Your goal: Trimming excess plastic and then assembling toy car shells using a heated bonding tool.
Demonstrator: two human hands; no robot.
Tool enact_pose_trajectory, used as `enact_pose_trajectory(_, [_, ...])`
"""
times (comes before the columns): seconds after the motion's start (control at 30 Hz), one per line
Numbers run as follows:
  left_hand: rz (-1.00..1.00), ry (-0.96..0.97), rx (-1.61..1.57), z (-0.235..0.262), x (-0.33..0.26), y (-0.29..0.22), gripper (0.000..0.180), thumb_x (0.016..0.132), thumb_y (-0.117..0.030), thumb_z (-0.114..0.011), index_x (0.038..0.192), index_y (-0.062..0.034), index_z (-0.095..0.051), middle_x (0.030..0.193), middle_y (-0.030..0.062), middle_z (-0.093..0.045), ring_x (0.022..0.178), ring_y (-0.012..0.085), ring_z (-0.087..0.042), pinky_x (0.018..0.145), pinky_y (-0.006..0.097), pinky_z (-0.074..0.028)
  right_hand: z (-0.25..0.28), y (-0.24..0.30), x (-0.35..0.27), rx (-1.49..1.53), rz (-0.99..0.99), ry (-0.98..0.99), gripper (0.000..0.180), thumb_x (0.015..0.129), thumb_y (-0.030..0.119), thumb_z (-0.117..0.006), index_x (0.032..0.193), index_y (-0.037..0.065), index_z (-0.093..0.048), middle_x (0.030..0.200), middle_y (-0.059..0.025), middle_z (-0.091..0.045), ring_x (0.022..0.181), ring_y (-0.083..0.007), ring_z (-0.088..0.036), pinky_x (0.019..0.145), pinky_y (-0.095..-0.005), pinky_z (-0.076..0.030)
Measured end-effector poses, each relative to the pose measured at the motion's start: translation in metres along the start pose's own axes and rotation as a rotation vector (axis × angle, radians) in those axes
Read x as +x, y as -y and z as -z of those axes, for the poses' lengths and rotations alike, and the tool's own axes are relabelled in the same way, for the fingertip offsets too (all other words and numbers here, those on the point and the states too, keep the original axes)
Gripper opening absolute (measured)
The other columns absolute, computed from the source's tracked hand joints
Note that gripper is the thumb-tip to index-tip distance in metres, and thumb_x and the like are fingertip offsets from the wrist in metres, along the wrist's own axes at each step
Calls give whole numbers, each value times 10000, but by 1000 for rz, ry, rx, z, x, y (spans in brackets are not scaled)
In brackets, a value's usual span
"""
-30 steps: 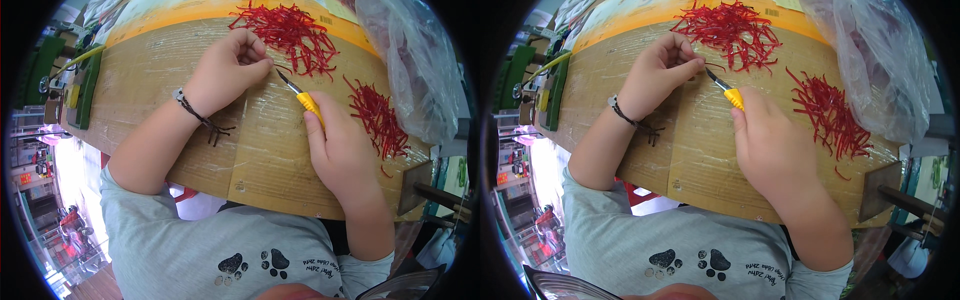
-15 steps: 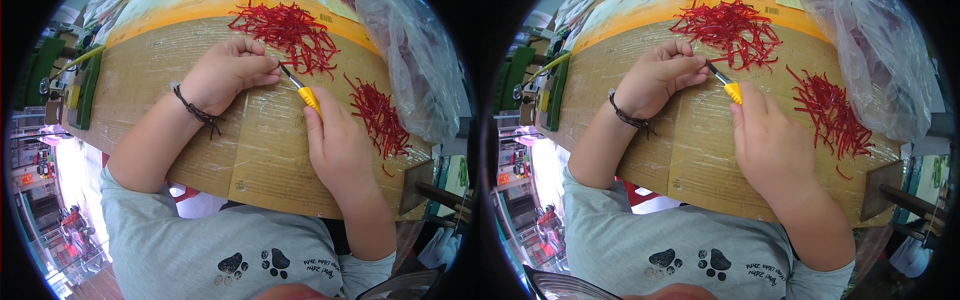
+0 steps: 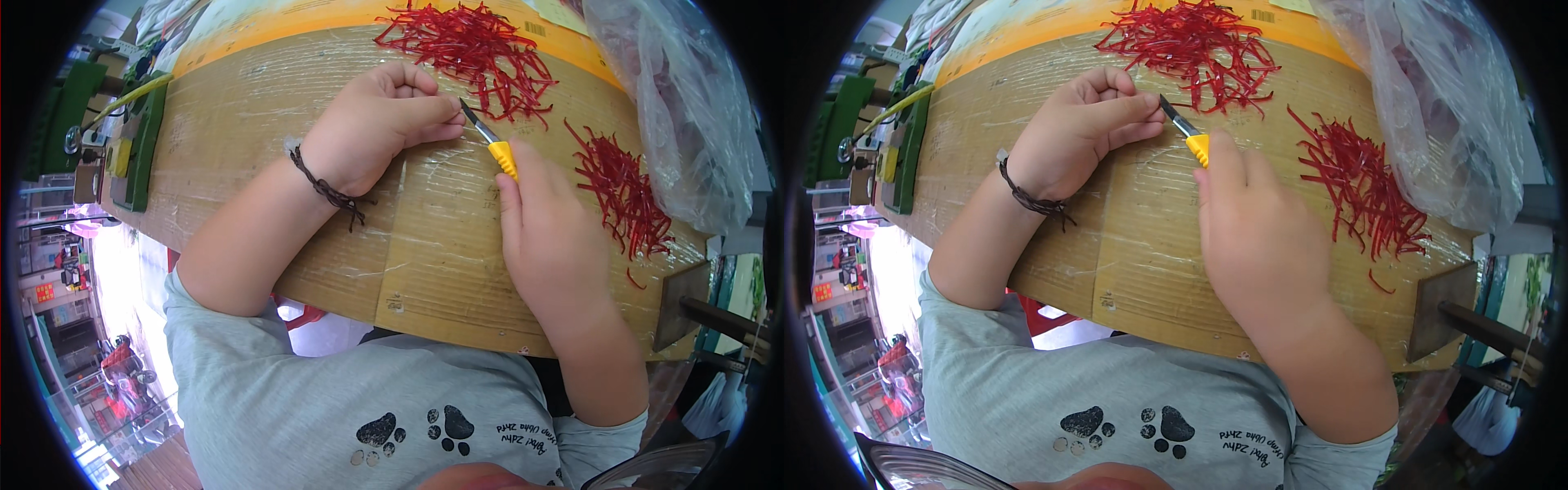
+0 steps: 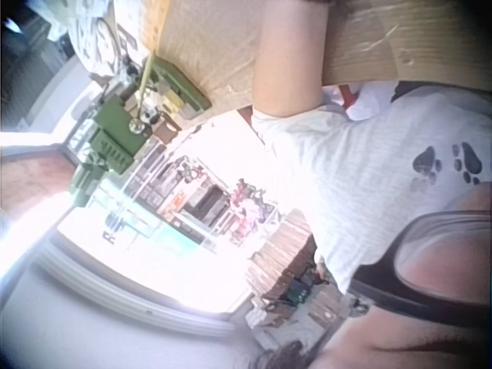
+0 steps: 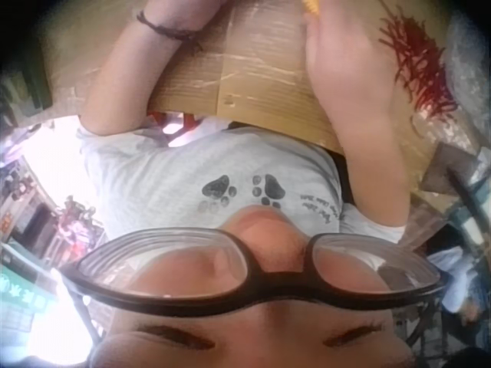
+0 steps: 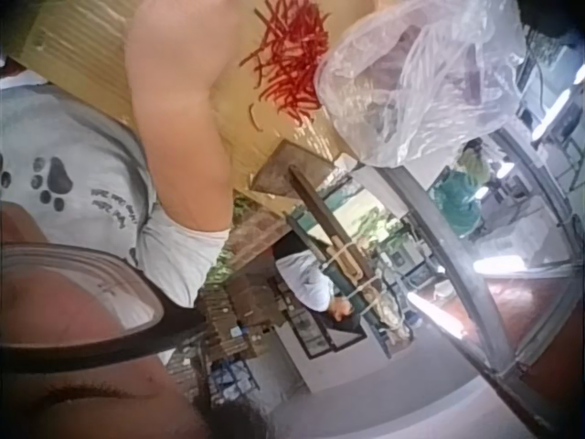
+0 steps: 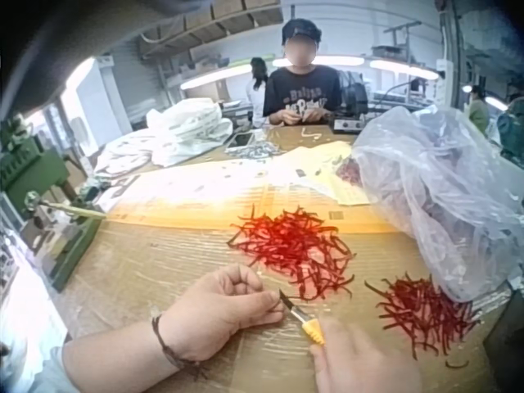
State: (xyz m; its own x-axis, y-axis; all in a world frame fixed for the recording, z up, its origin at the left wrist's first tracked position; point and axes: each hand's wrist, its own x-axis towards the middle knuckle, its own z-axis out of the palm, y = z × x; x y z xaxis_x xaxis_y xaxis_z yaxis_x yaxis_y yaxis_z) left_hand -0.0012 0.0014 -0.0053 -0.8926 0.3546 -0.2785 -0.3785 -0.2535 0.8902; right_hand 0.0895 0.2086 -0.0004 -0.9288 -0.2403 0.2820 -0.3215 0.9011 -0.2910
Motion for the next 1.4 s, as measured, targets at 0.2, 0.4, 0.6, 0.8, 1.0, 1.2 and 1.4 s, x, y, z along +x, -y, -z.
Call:
enact_pose_trajectory(0.2, [-23, -56, 92, -3, -2, 1, 201, 954, -14, -687, 973, -56, -491, 1053, 143, -718, 959, 212, -726, 912, 311, -606, 3, 9, -2, -86, -90, 133, 362, 1020, 239, -586, 1337, 65, -572, 989, -157, -678, 759, -359, -689, 649, -452, -559])
enact_pose_trajectory(0.4, [-35, -70, 52, -1, -2, -1, 294, 901, -32, -735, 1021, -14, -467, 1000, 161, -707, 898, 250, -753, 826, 312, -625, -6, -7, -1, -251, -49, 33, 404, 1031, 275, -560, 1343, 19, -544, 910, -119, -639, 635, -271, -696, 519, -381, -556])
enact_pose_trajectory(0.6, [-66, -72, 42, 1, 0, -2, 276, 907, -31, -726, 1013, -16, -472, 983, 156, -696, 899, 247, -746, 829, 315, -626, -5, -6, -2, -126, -47, 33, 420, 1033, 274, -561, 1355, 6, -535, 924, -137, -652, 660, -309, -701, 548, -417, -566])
enact_pose_trajectory(0.8, [-80, -50, 300, -2, -4, -5, 199, 941, -59, -712, 1001, -61, -522, 1007, 113, -729, 896, 170, -732, 823, 259, -607, -2, -10, 0, 30, -90, -25, 424, 1018, 258, -581, 1370, 26, -533, 995, -152, -677, 696, -351, -701, 589, -444, -573])
enact_pose_trajectory(1.0, [-53, -56, 206, -1, -4, -3, 184, 940, -67, -717, 1017, -44, -552, 993, 82, -726, 885, 146, -727, 814, 238, -605, 7, 2, -2, 141, -33, 21, 426, 1007, 234, -601, 1379, 38, -535, 1000, -152, -673, 711, -354, -700, 588, -451, -564])
enact_pose_trajectory(1.2, [108, 102, -122, 7, 0, -9, 122, 985, -50, -645, 1088, 15, -647, 1060, 85, -717, 961, 141, -714, 904, 230, -601, 2, 0, -1, 149, -19, -8, 428, 995, 230, -621, 1367, 33, -546, 965, -137, -659, 693, -334, -696, 574, -429, -558])
enact_pose_trajectory(1.4, [99, 167, -249, 8, 0, -4, 128, 993, -30, -618, 1098, 37, -647, 1092, 100, -705, 1027, 154, -694, 950, 245, -589, 1, 0, -2, 39, 3, -67, 445, 975, 230, -646, 1366, 40, -555, 897, -122, -640, 650, -310, -681, 542, -405, -541])
